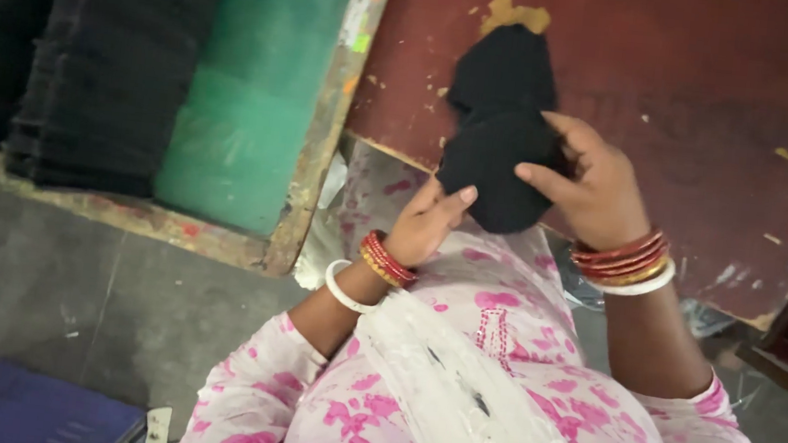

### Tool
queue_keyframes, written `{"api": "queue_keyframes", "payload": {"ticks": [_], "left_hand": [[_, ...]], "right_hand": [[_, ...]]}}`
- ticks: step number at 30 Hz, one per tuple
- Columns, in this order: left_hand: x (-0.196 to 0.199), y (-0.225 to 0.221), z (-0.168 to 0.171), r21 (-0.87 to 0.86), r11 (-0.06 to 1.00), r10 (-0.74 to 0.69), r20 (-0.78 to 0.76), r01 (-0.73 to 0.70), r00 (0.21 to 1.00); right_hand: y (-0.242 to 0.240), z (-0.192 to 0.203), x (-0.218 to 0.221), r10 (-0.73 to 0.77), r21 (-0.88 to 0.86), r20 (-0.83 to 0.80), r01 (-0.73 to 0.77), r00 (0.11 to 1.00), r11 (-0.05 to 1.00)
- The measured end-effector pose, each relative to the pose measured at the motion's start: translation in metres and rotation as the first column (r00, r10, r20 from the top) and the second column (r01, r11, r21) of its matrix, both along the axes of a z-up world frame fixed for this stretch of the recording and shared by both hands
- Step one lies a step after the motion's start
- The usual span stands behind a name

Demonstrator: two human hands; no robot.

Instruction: Sorting and stacking small black fabric pieces on a production workbench.

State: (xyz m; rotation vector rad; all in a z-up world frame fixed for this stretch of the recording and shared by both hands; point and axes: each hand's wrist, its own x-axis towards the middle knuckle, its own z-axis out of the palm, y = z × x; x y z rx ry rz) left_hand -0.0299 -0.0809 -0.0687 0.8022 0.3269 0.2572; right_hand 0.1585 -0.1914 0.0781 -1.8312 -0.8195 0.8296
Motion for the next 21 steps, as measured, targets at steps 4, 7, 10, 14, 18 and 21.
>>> {"api": "queue_keyframes", "payload": {"ticks": [4,7,10,14,18,21], "left_hand": [[-0.002,0.005,0.017,-0.11,0.983,0.135,-0.086,-0.144,0.987],[-0.001,0.012,0.037,-0.15,0.969,0.2,-0.009,-0.199,0.98],[-0.006,0.01,0.032,0.017,0.973,0.228,0.085,-0.23,0.97],[-0.013,0.007,0.003,0.189,0.956,0.211,0.091,-0.225,0.973],[-0.014,0.009,-0.001,0.254,0.943,0.233,-0.036,-0.217,0.972],[-0.008,0.014,0.014,0.191,0.926,0.326,0.026,-0.325,0.945]], "right_hand": [[0.024,0.029,-0.041,0.035,0.075,0.546,-0.091,0.837,0.993],[0.037,0.038,-0.061,0.07,0.061,0.758,-0.177,0.648,0.982],[0.04,0.034,-0.068,0.158,-0.008,0.784,-0.245,0.6,0.969],[0.039,0.026,-0.061,0.221,0.015,0.659,-0.306,0.719,0.952],[0.036,0.02,-0.05,0.202,0.064,0.482,-0.264,0.853,0.962],[0.032,-0.002,-0.027,0.068,0.034,0.343,-0.084,0.937,0.996]]}}
